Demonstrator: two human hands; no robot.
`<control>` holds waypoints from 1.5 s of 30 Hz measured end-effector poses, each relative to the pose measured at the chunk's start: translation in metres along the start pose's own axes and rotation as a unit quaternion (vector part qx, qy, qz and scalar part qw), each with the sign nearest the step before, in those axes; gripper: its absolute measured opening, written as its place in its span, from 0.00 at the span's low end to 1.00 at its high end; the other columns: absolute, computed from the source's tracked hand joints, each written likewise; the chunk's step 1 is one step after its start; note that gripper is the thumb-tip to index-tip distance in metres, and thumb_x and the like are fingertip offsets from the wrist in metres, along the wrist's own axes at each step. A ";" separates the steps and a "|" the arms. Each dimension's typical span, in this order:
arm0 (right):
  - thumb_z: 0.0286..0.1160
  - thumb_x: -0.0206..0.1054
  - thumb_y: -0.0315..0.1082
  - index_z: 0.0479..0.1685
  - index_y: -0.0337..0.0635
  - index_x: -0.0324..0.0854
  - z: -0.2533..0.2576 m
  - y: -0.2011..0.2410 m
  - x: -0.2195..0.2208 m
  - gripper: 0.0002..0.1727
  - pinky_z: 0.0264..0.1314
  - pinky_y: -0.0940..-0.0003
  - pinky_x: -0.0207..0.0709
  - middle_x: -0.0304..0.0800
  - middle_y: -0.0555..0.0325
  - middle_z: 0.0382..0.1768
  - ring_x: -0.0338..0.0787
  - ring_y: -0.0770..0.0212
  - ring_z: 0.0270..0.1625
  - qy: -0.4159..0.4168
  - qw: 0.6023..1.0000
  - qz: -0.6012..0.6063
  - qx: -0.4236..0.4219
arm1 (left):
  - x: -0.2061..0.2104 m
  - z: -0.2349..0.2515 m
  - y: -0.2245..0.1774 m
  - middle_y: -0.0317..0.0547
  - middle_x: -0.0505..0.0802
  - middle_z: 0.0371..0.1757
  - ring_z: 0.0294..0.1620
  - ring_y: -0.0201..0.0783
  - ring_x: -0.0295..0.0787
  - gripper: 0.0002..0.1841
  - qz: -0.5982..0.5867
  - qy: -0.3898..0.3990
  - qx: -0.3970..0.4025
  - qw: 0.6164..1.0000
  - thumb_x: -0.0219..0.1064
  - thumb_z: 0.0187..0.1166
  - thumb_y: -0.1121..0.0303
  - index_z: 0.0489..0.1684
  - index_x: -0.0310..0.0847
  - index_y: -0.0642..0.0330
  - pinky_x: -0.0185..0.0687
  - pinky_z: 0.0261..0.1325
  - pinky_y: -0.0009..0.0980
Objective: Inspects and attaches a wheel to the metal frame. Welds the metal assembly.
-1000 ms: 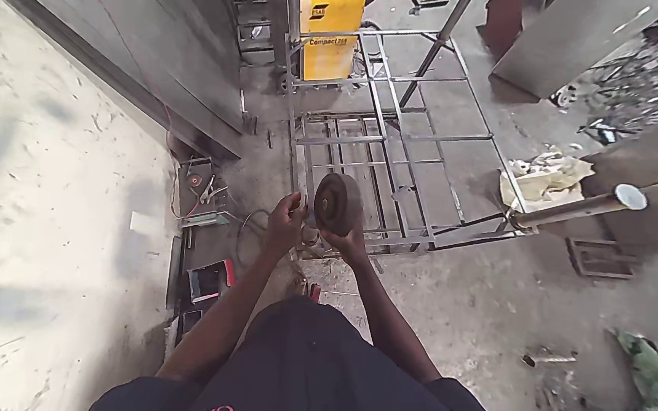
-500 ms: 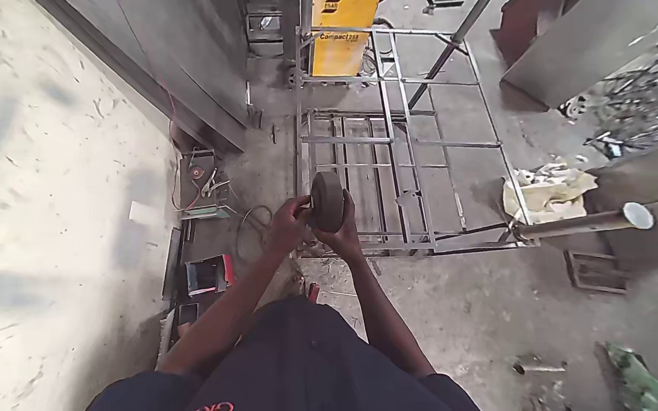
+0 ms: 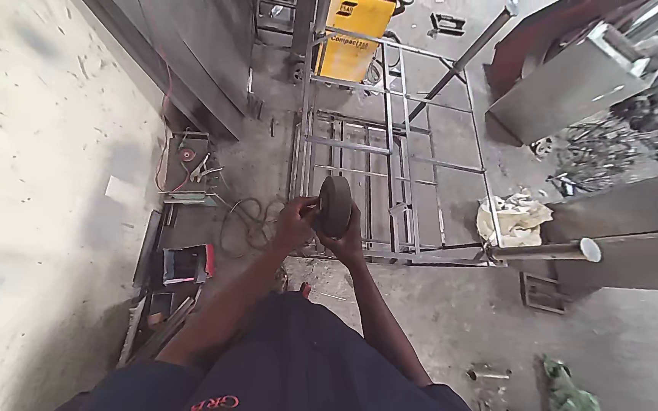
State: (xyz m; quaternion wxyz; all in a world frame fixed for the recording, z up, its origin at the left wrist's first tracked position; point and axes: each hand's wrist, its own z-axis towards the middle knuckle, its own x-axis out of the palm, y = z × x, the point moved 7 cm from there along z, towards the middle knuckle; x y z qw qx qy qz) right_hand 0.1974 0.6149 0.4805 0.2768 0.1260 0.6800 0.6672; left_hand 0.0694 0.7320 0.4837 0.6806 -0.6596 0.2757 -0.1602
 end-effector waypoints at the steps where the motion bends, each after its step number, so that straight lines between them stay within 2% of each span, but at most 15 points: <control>1: 0.37 0.92 0.35 0.92 0.50 0.47 0.001 0.001 -0.001 0.71 0.68 0.58 0.87 0.74 0.50 0.78 0.83 0.60 0.73 0.002 1.000 -0.001 -0.001 | -0.001 0.000 -0.001 0.44 0.93 0.59 0.48 0.33 0.93 0.17 0.005 0.001 0.000 1.000 0.72 0.80 0.68 0.67 0.86 0.56 0.92 0.57 0.37; 6: 0.32 0.94 0.43 0.97 0.54 0.30 0.004 0.002 -0.006 0.84 0.69 0.58 0.84 0.66 0.44 0.83 0.80 0.59 0.75 0.003 1.000 -0.022 0.002 | -0.002 -0.002 -0.010 0.46 0.92 0.61 0.49 0.33 0.93 0.17 -0.008 0.010 -0.017 1.000 0.72 0.81 0.67 0.67 0.86 0.58 0.91 0.58 0.35; 7: 0.31 0.94 0.42 0.97 0.52 0.31 0.005 0.002 -0.006 0.83 0.70 0.59 0.84 0.68 0.44 0.82 0.80 0.59 0.75 0.002 1.000 -0.019 -0.002 | -0.003 -0.002 -0.010 0.45 0.92 0.61 0.48 0.33 0.93 0.17 -0.013 0.009 -0.020 1.000 0.72 0.81 0.68 0.66 0.86 0.58 0.91 0.58 0.34; 9: 0.32 0.93 0.39 0.93 0.45 0.43 0.003 0.004 -0.006 0.76 0.70 0.60 0.84 0.72 0.46 0.79 0.82 0.60 0.73 0.000 1.000 -0.010 -0.004 | -0.003 -0.002 -0.009 0.43 0.93 0.60 0.46 0.32 0.93 0.17 -0.015 0.007 -0.027 1.000 0.72 0.80 0.67 0.66 0.86 0.56 0.91 0.57 0.34; 10: 0.33 0.93 0.38 0.90 0.45 0.50 0.002 0.003 -0.006 0.71 0.68 0.61 0.86 0.76 0.48 0.76 0.84 0.61 0.70 -0.004 1.000 -0.006 0.000 | -0.003 -0.001 -0.007 0.42 0.93 0.59 0.46 0.31 0.93 0.17 -0.012 0.006 -0.026 1.000 0.73 0.80 0.67 0.66 0.87 0.55 0.92 0.56 0.34; 12: 0.35 0.92 0.36 0.88 0.45 0.54 0.000 0.001 -0.005 0.66 0.66 0.61 0.87 0.79 0.50 0.72 0.86 0.61 0.68 -0.008 1.000 0.001 0.015 | -0.002 0.000 0.000 0.41 0.94 0.57 0.45 0.31 0.93 0.17 -0.014 0.006 -0.018 1.000 0.73 0.80 0.65 0.66 0.87 0.53 0.92 0.55 0.35; 17: 0.37 0.91 0.34 0.87 0.44 0.57 -0.003 -0.002 -0.003 0.64 0.61 0.59 0.91 0.81 0.49 0.69 0.88 0.59 0.65 -0.020 0.999 0.030 0.016 | 0.001 0.003 0.007 0.40 0.93 0.59 0.49 0.32 0.93 0.17 -0.024 0.015 -0.010 1.000 0.73 0.80 0.64 0.66 0.88 0.52 0.92 0.57 0.37; 20: 0.38 0.91 0.35 0.87 0.42 0.57 -0.002 -0.003 -0.001 0.63 0.64 0.59 0.89 0.80 0.48 0.70 0.87 0.59 0.66 -0.023 0.999 0.024 0.000 | 0.000 0.004 0.009 0.42 0.92 0.61 0.50 0.33 0.93 0.17 -0.043 0.016 0.004 0.999 0.73 0.81 0.65 0.66 0.88 0.54 0.93 0.58 0.36; 24: 0.42 0.90 0.37 0.90 0.43 0.53 -0.003 -0.005 -0.002 0.65 0.67 0.60 0.87 0.79 0.48 0.73 0.86 0.61 0.68 -0.012 1.000 -0.004 0.000 | 0.000 0.004 0.004 0.44 0.93 0.54 0.45 0.34 0.92 0.15 -0.045 0.014 0.010 0.999 0.67 0.85 0.64 0.64 0.87 0.58 0.91 0.53 0.36; 28: 0.43 0.92 0.43 0.90 0.46 0.52 -0.002 -0.008 -0.003 0.66 0.70 0.58 0.85 0.78 0.50 0.75 0.84 0.61 0.71 0.003 0.999 -0.033 0.006 | 0.006 0.010 0.002 0.46 0.91 0.39 0.34 0.37 0.88 0.14 0.020 0.022 -0.006 1.000 0.60 0.90 0.59 0.56 0.81 0.61 0.87 0.42 0.39; 31: 0.42 0.93 0.40 0.92 0.48 0.49 -0.002 -0.008 -0.004 0.69 0.68 0.55 0.87 0.72 0.49 0.80 0.83 0.58 0.73 0.019 0.999 -0.024 0.011 | 0.012 0.015 0.005 0.50 0.89 0.40 0.38 0.42 0.89 0.15 0.055 0.047 -0.004 0.997 0.55 0.93 0.60 0.57 0.77 0.64 0.88 0.47 0.46; 34: 0.41 0.94 0.41 0.94 0.51 0.45 -0.003 -0.011 -0.006 0.72 0.65 0.54 0.88 0.71 0.48 0.82 0.84 0.55 0.73 0.050 0.999 0.007 0.010 | 0.016 0.013 0.007 0.54 0.88 0.40 0.35 0.46 0.88 0.15 0.078 0.058 -0.006 0.995 0.50 0.95 0.61 0.59 0.74 0.64 0.88 0.43 0.49; 38: 0.50 0.89 0.30 0.96 0.53 0.43 0.000 -0.018 -0.016 0.68 0.67 0.52 0.89 0.65 0.52 0.87 0.83 0.53 0.76 0.136 0.989 0.065 0.013 | 0.017 0.008 0.002 0.53 0.87 0.38 0.32 0.45 0.85 0.17 0.108 0.071 -0.018 0.991 0.47 0.96 0.57 0.63 0.72 0.62 0.86 0.39 0.46; 41: 0.56 0.79 0.17 0.95 0.55 0.46 0.001 -0.017 -0.022 0.62 0.67 0.50 0.88 0.64 0.53 0.87 0.83 0.51 0.76 0.174 0.978 0.117 0.011 | 0.018 0.008 0.004 0.52 0.86 0.40 0.33 0.43 0.85 0.17 0.095 0.069 -0.012 0.993 0.46 0.96 0.58 0.63 0.71 0.62 0.87 0.40 0.45; 45: 0.70 0.66 0.15 0.92 0.50 0.56 0.005 -0.011 -0.032 0.46 0.71 0.53 0.85 0.69 0.54 0.85 0.84 0.54 0.75 0.153 0.985 0.082 -0.005 | 0.018 0.006 0.001 0.48 0.86 0.37 0.30 0.40 0.85 0.17 0.084 0.071 -0.007 0.994 0.46 0.96 0.57 0.64 0.70 0.60 0.87 0.38 0.41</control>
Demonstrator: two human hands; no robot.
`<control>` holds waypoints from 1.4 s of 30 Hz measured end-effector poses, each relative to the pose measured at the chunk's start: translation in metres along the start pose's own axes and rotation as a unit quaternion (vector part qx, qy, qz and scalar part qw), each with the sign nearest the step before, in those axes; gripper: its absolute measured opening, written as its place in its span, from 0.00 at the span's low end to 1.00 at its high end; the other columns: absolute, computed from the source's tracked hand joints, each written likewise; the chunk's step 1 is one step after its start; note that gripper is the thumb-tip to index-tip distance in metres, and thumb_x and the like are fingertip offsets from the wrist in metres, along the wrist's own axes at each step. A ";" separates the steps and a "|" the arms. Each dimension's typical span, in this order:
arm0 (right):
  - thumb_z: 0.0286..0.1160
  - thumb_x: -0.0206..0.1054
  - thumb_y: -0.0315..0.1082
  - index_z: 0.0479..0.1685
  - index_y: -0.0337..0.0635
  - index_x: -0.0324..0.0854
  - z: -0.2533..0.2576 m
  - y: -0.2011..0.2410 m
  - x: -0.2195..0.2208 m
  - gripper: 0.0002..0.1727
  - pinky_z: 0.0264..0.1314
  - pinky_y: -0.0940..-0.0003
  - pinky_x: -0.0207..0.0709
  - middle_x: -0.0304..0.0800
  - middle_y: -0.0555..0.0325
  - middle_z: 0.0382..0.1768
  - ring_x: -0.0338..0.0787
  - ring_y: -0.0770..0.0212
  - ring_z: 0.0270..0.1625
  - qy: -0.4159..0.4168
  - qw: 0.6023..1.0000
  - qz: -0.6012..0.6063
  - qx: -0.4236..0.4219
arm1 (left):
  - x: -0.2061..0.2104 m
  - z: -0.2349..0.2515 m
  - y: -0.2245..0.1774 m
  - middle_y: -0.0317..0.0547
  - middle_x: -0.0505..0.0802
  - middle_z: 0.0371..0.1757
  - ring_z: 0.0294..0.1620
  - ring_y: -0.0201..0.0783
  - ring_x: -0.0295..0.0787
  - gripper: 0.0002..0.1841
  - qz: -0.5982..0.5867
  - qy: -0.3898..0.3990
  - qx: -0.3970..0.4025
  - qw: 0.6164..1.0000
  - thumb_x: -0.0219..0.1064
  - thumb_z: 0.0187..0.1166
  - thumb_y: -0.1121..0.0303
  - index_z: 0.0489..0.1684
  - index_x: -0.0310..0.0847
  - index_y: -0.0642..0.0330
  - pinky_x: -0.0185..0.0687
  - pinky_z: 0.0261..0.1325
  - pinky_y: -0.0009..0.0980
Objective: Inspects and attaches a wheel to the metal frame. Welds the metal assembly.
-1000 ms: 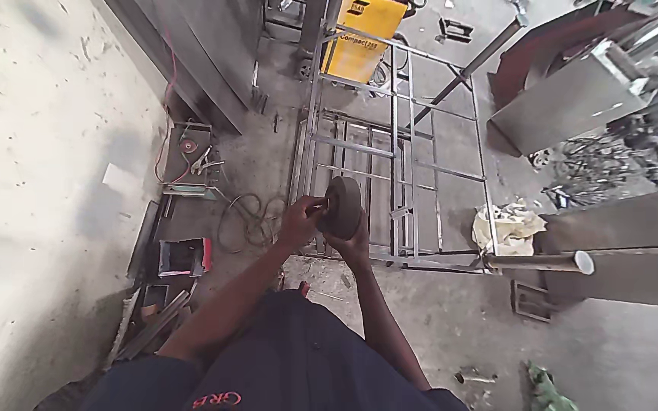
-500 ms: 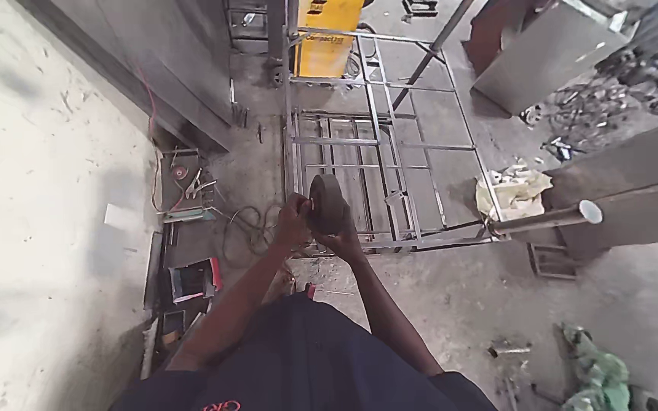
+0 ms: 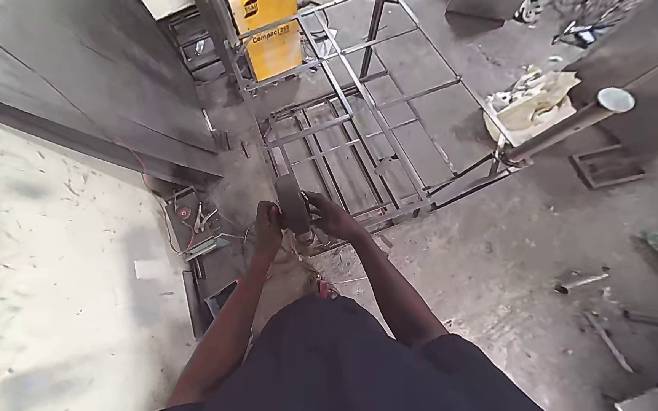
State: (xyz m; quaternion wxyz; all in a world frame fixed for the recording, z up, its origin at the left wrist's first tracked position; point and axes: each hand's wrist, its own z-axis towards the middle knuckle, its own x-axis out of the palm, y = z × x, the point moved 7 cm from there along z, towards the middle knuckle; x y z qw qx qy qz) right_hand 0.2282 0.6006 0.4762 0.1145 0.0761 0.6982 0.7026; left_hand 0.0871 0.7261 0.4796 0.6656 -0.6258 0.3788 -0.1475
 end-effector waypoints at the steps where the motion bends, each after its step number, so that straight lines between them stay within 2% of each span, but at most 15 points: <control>1: 0.74 0.67 0.17 0.90 0.46 0.59 0.002 0.002 -0.001 0.41 0.71 0.55 0.85 0.71 0.52 0.84 0.85 0.55 0.74 -0.014 1.000 -0.003 -0.003 | 0.000 0.000 -0.001 0.48 0.86 0.37 0.31 0.39 0.85 0.17 0.002 0.002 0.001 1.000 0.46 0.96 0.57 0.64 0.71 0.60 0.87 0.38 0.41; 5: 0.74 0.68 0.19 0.86 0.43 0.65 0.014 -0.017 -0.004 0.36 0.69 0.55 0.87 0.81 0.48 0.75 0.90 0.55 0.67 -0.066 0.998 -0.013 -0.005 | 0.001 0.005 0.006 0.48 0.86 0.37 0.30 0.39 0.84 0.15 -0.020 0.000 0.019 1.000 0.47 0.96 0.60 0.63 0.70 0.61 0.87 0.38 0.40; 11: 0.71 0.68 0.16 0.76 0.41 0.75 0.005 -0.004 -0.005 0.30 0.63 0.53 0.89 0.83 0.49 0.72 0.90 0.53 0.65 -0.102 0.991 -0.080 -0.029 | -0.001 0.001 -0.002 0.47 0.86 0.38 0.33 0.38 0.85 0.15 0.007 0.000 0.015 1.000 0.47 0.96 0.58 0.61 0.72 0.58 0.86 0.39 0.40; 13: 0.71 0.68 0.16 0.75 0.41 0.74 0.005 -0.008 -0.006 0.30 0.65 0.52 0.88 0.86 0.50 0.71 0.90 0.54 0.66 -0.107 0.990 -0.082 -0.049 | -0.002 0.001 -0.004 0.43 0.85 0.34 0.28 0.35 0.83 0.14 -0.007 0.005 0.028 1.000 0.48 0.95 0.58 0.57 0.73 0.56 0.84 0.33 0.35; 15: 0.72 0.69 0.17 0.76 0.43 0.74 0.005 -0.011 -0.005 0.30 0.65 0.53 0.88 0.86 0.51 0.70 0.91 0.55 0.66 -0.106 0.990 -0.080 -0.052 | -0.002 0.002 -0.002 0.42 0.84 0.32 0.26 0.33 0.81 0.13 -0.026 0.012 0.028 0.999 0.49 0.95 0.57 0.56 0.74 0.55 0.82 0.31 0.33; 18: 0.72 0.68 0.17 0.78 0.42 0.73 0.006 -0.014 -0.006 0.31 0.67 0.54 0.87 0.85 0.51 0.72 0.90 0.56 0.66 -0.103 0.991 -0.067 -0.050 | -0.001 0.007 0.002 0.42 0.85 0.31 0.26 0.33 0.81 0.11 -0.033 -0.006 0.042 0.999 0.51 0.94 0.63 0.55 0.75 0.59 0.83 0.32 0.33; 22: 0.72 0.68 0.17 0.80 0.43 0.71 0.013 -0.014 -0.007 0.33 0.69 0.55 0.87 0.85 0.50 0.72 0.92 0.56 0.65 -0.085 0.992 -0.084 -0.041 | -0.001 0.005 -0.002 0.46 0.84 0.31 0.26 0.37 0.82 0.13 -0.004 -0.022 0.035 0.999 0.49 0.95 0.61 0.54 0.75 0.61 0.84 0.33 0.38; 26: 0.73 0.70 0.19 0.78 0.44 0.73 0.019 -0.012 -0.009 0.31 0.67 0.56 0.88 0.86 0.52 0.70 0.93 0.58 0.63 -0.074 0.992 -0.096 -0.027 | 0.001 0.005 0.002 0.45 0.82 0.26 0.21 0.37 0.78 0.13 -0.008 -0.044 0.052 0.998 0.50 0.95 0.62 0.51 0.75 0.61 0.80 0.28 0.36; 32: 0.71 0.72 0.20 0.74 0.44 0.75 0.022 -0.012 -0.012 0.29 0.62 0.54 0.90 0.87 0.51 0.68 0.93 0.57 0.60 -0.070 0.991 -0.114 0.005 | 0.000 0.005 0.001 0.48 0.85 0.31 0.27 0.42 0.83 0.16 0.023 -0.034 0.009 0.999 0.48 0.95 0.58 0.52 0.76 0.60 0.84 0.35 0.44; 35: 0.72 0.73 0.22 0.74 0.45 0.75 0.022 -0.012 -0.012 0.29 0.61 0.55 0.90 0.87 0.52 0.69 0.93 0.57 0.60 -0.061 0.991 -0.120 0.022 | -0.002 0.004 -0.001 0.46 0.84 0.29 0.25 0.41 0.81 0.16 0.046 -0.025 -0.006 0.999 0.47 0.95 0.56 0.53 0.75 0.57 0.82 0.32 0.42; 39: 0.72 0.73 0.22 0.75 0.45 0.74 0.023 -0.011 -0.013 0.29 0.62 0.55 0.90 0.87 0.53 0.69 0.93 0.57 0.61 -0.053 0.990 -0.131 0.024 | -0.002 0.003 -0.002 0.47 0.82 0.26 0.21 0.42 0.79 0.16 0.025 -0.015 -0.001 1.000 0.48 0.95 0.55 0.52 0.75 0.58 0.81 0.28 0.40; 42: 0.72 0.72 0.20 0.76 0.43 0.73 0.022 -0.011 -0.013 0.30 0.63 0.56 0.90 0.87 0.52 0.69 0.93 0.57 0.62 -0.046 0.993 -0.102 -0.025 | -0.001 0.009 0.002 0.47 0.82 0.27 0.22 0.40 0.79 0.16 -0.012 -0.007 0.010 1.000 0.48 0.95 0.59 0.49 0.75 0.62 0.81 0.28 0.39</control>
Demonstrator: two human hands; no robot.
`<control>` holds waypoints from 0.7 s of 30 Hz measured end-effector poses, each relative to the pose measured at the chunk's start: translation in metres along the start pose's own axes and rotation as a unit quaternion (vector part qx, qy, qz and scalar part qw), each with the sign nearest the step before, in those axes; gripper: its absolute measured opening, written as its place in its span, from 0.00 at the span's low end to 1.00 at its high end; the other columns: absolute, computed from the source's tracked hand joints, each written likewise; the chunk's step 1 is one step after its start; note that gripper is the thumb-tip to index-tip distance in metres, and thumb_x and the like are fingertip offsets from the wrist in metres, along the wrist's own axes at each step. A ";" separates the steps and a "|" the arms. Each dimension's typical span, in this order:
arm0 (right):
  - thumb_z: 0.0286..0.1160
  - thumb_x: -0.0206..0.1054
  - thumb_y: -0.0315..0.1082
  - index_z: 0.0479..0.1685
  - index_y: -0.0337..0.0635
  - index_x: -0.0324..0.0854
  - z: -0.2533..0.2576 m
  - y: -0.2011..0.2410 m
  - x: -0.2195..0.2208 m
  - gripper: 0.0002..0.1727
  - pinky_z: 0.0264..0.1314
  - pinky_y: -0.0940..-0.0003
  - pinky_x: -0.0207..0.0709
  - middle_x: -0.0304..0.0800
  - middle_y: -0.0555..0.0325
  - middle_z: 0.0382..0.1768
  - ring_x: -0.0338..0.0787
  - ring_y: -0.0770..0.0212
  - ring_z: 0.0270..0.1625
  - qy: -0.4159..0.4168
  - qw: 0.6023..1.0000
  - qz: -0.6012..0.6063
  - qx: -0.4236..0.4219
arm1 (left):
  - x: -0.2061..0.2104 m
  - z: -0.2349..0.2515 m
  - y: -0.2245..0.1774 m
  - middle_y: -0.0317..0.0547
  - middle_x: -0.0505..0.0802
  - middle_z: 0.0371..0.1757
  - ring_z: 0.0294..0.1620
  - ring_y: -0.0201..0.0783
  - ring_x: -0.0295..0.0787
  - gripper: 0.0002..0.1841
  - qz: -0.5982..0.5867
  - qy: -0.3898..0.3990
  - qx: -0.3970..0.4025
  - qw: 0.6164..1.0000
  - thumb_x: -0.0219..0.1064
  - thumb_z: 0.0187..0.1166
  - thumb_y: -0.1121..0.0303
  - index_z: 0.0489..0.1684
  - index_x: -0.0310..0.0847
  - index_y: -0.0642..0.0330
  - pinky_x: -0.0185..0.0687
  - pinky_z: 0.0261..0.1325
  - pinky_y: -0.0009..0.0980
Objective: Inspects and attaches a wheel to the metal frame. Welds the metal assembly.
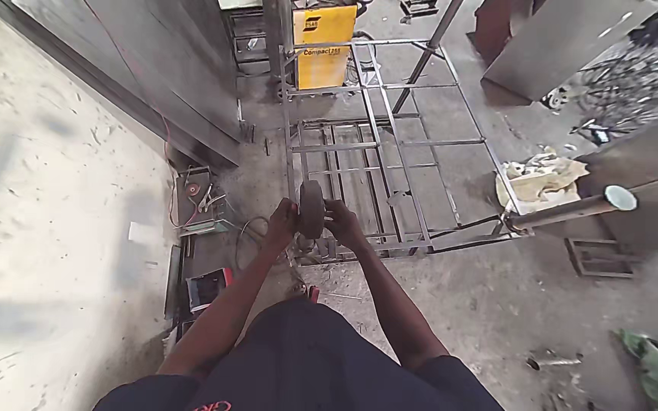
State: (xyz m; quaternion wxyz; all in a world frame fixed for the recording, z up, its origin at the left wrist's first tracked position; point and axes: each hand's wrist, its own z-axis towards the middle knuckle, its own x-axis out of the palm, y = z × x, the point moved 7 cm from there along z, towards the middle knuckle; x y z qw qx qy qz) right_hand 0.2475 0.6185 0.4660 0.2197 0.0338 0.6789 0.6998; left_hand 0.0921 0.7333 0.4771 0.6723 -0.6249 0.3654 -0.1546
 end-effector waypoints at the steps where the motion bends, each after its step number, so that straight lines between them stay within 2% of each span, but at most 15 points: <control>1: 0.71 0.72 0.20 0.76 0.43 0.73 0.000 0.000 0.000 0.31 0.63 0.56 0.90 0.87 0.52 0.69 0.93 0.57 0.62 0.000 1.000 0.009 -0.014 | 0.000 0.003 0.002 0.47 0.82 0.27 0.22 0.39 0.79 0.16 -0.012 0.002 0.003 1.000 0.48 0.95 0.60 0.48 0.75 0.63 0.81 0.28 0.38; 3: 0.72 0.73 0.20 0.76 0.44 0.73 0.000 0.001 0.000 0.31 0.62 0.56 0.90 0.87 0.53 0.69 0.93 0.57 0.61 0.002 1.000 0.006 -0.016 | -0.001 0.005 0.003 0.47 0.82 0.27 0.22 0.39 0.79 0.16 -0.031 0.015 0.002 0.999 0.48 0.95 0.60 0.49 0.75 0.64 0.81 0.29 0.38; 7: 0.72 0.74 0.22 0.77 0.44 0.73 -0.002 0.000 -0.001 0.31 0.65 0.56 0.89 0.86 0.53 0.71 0.92 0.57 0.64 0.006 1.000 -0.013 -0.011 | -0.001 0.002 0.010 0.47 0.83 0.28 0.21 0.40 0.78 0.18 -0.059 0.051 0.013 0.997 0.48 0.95 0.53 0.52 0.76 0.56 0.79 0.25 0.37; 11: 0.73 0.74 0.25 0.78 0.47 0.73 -0.005 -0.003 -0.002 0.32 0.63 0.54 0.90 0.86 0.53 0.71 0.93 0.57 0.62 0.004 1.000 -0.025 -0.004 | 0.000 0.000 0.010 0.49 0.84 0.30 0.23 0.42 0.82 0.18 -0.055 0.049 -0.005 0.997 0.47 0.95 0.52 0.53 0.75 0.57 0.84 0.28 0.40; 14: 0.72 0.74 0.25 0.79 0.51 0.74 -0.004 -0.004 -0.002 0.32 0.61 0.53 0.90 0.87 0.55 0.70 0.93 0.57 0.60 -0.003 0.999 -0.036 0.005 | -0.002 -0.007 -0.003 0.49 0.83 0.30 0.24 0.41 0.80 0.20 -0.024 0.041 -0.040 0.998 0.46 0.95 0.50 0.54 0.75 0.56 0.81 0.29 0.40; 19: 0.72 0.73 0.22 0.79 0.50 0.73 -0.005 -0.002 0.000 0.33 0.60 0.56 0.91 0.88 0.58 0.68 0.93 0.60 0.61 -0.009 0.999 -0.020 -0.032 | -0.001 -0.002 -0.002 0.48 0.83 0.29 0.23 0.40 0.80 0.17 -0.046 0.029 -0.020 0.998 0.47 0.96 0.56 0.50 0.75 0.60 0.81 0.28 0.38; 21: 0.73 0.72 0.23 0.79 0.49 0.73 -0.005 -0.001 0.000 0.32 0.59 0.57 0.91 0.88 0.57 0.68 0.93 0.61 0.60 -0.010 0.999 -0.025 -0.038 | 0.000 0.002 0.002 0.49 0.85 0.30 0.26 0.41 0.83 0.16 -0.069 0.030 -0.015 0.997 0.48 0.95 0.59 0.49 0.74 0.62 0.85 0.32 0.40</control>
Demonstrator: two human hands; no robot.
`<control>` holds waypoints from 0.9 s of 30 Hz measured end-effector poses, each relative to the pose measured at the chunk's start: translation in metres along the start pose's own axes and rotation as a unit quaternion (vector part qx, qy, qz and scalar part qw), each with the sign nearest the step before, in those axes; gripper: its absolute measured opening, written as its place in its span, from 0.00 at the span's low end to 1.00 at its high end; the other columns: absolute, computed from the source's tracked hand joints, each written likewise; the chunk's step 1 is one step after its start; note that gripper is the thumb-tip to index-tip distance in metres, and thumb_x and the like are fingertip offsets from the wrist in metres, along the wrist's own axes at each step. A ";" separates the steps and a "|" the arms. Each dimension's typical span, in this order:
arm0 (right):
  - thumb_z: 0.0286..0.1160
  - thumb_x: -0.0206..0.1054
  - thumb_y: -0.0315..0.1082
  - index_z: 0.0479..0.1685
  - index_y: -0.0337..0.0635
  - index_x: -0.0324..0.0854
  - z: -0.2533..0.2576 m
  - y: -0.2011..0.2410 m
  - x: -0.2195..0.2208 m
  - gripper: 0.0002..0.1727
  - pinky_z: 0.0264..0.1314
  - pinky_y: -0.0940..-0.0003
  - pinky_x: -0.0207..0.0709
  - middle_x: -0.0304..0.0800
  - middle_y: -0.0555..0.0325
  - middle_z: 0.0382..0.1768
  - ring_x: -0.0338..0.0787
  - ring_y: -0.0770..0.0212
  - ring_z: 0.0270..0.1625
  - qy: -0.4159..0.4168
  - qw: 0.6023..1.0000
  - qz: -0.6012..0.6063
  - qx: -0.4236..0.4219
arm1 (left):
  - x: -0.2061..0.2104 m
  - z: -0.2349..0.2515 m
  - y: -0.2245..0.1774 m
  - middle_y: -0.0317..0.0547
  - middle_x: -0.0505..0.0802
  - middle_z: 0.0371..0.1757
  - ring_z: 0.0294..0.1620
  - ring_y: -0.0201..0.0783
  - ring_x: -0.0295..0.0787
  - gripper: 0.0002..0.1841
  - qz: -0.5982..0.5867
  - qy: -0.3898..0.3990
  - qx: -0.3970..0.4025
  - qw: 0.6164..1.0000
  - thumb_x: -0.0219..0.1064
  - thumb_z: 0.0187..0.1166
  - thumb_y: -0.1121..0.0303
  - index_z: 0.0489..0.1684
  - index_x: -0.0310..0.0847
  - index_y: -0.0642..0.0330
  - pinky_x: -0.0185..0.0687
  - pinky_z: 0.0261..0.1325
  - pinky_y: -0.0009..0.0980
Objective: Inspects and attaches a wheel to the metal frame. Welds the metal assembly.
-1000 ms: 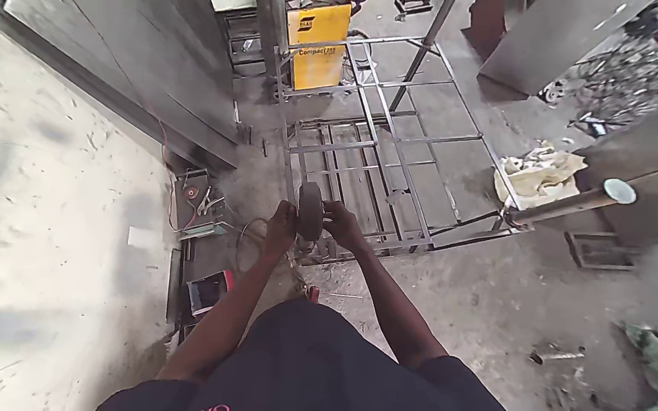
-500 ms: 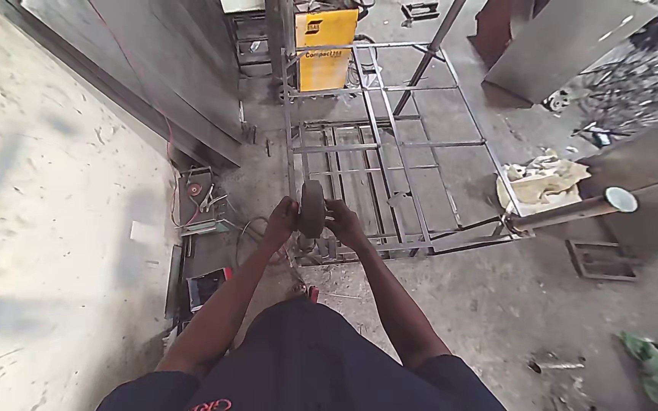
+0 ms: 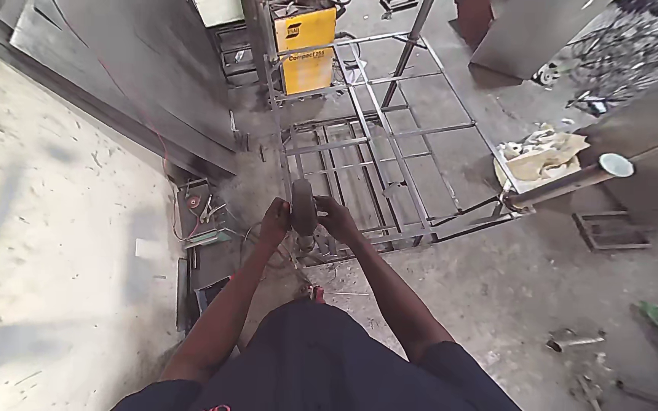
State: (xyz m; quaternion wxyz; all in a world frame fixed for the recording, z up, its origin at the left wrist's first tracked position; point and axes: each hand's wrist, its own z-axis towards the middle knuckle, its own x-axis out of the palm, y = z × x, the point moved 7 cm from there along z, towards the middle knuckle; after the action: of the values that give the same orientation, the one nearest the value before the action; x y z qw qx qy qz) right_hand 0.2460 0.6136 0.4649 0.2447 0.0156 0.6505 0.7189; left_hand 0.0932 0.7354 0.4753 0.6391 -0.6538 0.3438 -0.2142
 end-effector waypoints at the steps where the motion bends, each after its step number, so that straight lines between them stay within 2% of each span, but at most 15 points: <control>1: 0.74 0.72 0.23 0.78 0.48 0.74 0.000 0.002 -0.001 0.31 0.58 0.58 0.91 0.88 0.57 0.68 0.93 0.61 0.59 -0.002 1.000 -0.006 -0.003 | 0.000 0.002 0.001 0.48 0.85 0.30 0.26 0.40 0.82 0.15 -0.007 -0.002 0.002 1.000 0.49 0.95 0.60 0.49 0.74 0.63 0.84 0.32 0.40; 4: 0.74 0.72 0.23 0.76 0.47 0.76 0.000 0.009 -0.003 0.28 0.57 0.57 0.91 0.87 0.56 0.69 0.93 0.60 0.59 0.000 1.000 -0.015 -0.005 | 0.000 0.000 0.000 0.47 0.84 0.29 0.24 0.39 0.80 0.15 -0.008 -0.003 0.009 1.000 0.49 0.95 0.59 0.48 0.75 0.62 0.81 0.30 0.37; 7: 0.74 0.72 0.23 0.75 0.48 0.76 0.000 0.009 -0.004 0.28 0.58 0.56 0.91 0.88 0.57 0.69 0.93 0.60 0.59 -0.001 1.000 -0.015 0.008 | 0.000 0.000 0.000 0.47 0.85 0.30 0.25 0.39 0.82 0.14 -0.029 -0.003 0.014 0.999 0.49 0.95 0.61 0.49 0.75 0.62 0.84 0.31 0.37; 10: 0.71 0.74 0.21 0.75 0.48 0.76 0.002 0.010 -0.004 0.30 0.58 0.57 0.91 0.89 0.58 0.68 0.94 0.59 0.59 0.005 1.000 0.005 0.013 | -0.001 0.002 0.003 0.44 0.85 0.29 0.24 0.36 0.80 0.14 -0.057 -0.006 0.001 0.998 0.50 0.95 0.61 0.47 0.75 0.61 0.82 0.29 0.34; 13: 0.69 0.74 0.18 0.75 0.44 0.77 0.006 0.014 -0.006 0.31 0.58 0.56 0.91 0.88 0.55 0.68 0.93 0.58 0.60 0.017 1.000 0.014 0.003 | -0.001 0.001 0.002 0.43 0.84 0.28 0.24 0.35 0.80 0.14 -0.060 0.004 0.000 0.998 0.49 0.95 0.61 0.48 0.75 0.61 0.81 0.29 0.33; 16: 0.69 0.73 0.17 0.75 0.40 0.75 0.010 0.015 -0.006 0.31 0.63 0.56 0.89 0.88 0.51 0.68 0.93 0.56 0.61 0.031 0.999 0.015 0.003 | -0.001 0.000 -0.001 0.40 0.81 0.25 0.21 0.33 0.76 0.13 -0.062 0.002 -0.006 0.998 0.49 0.95 0.61 0.46 0.74 0.60 0.77 0.27 0.30; 20: 0.68 0.73 0.17 0.74 0.45 0.77 0.008 0.015 -0.008 0.31 0.63 0.56 0.89 0.88 0.55 0.68 0.92 0.58 0.61 0.037 0.999 0.014 0.000 | -0.001 0.002 0.004 0.43 0.83 0.27 0.22 0.35 0.76 0.14 -0.060 0.004 0.001 0.998 0.50 0.95 0.61 0.48 0.76 0.60 0.77 0.27 0.32; 22: 0.69 0.72 0.18 0.73 0.40 0.77 0.013 0.007 -0.006 0.29 0.65 0.57 0.89 0.87 0.52 0.70 0.91 0.58 0.64 0.035 0.999 0.029 -0.006 | -0.001 0.003 0.006 0.44 0.82 0.26 0.21 0.36 0.76 0.13 -0.060 0.007 0.008 0.998 0.51 0.94 0.61 0.46 0.75 0.61 0.76 0.26 0.32; 25: 0.70 0.72 0.19 0.73 0.38 0.77 0.016 0.003 -0.005 0.28 0.65 0.57 0.88 0.86 0.51 0.70 0.91 0.58 0.65 0.033 0.999 0.035 0.005 | -0.005 0.003 0.004 0.45 0.83 0.27 0.23 0.38 0.79 0.15 -0.022 0.010 0.004 1.000 0.51 0.94 0.59 0.47 0.75 0.62 0.81 0.29 0.36; 27: 0.71 0.72 0.19 0.74 0.42 0.76 0.012 0.009 -0.006 0.29 0.64 0.55 0.88 0.88 0.52 0.68 0.92 0.57 0.63 0.035 0.999 0.022 0.016 | -0.014 -0.001 -0.006 0.47 0.86 0.34 0.29 0.39 0.84 0.16 0.029 -0.007 0.003 1.000 0.52 0.94 0.56 0.54 0.75 0.61 0.86 0.37 0.39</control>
State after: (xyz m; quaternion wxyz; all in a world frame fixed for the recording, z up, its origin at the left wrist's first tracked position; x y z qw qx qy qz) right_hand 0.2527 0.6224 0.4771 0.2062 0.0086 0.6694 0.7137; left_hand 0.0838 0.7447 0.4835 0.6494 -0.6428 0.3578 -0.1924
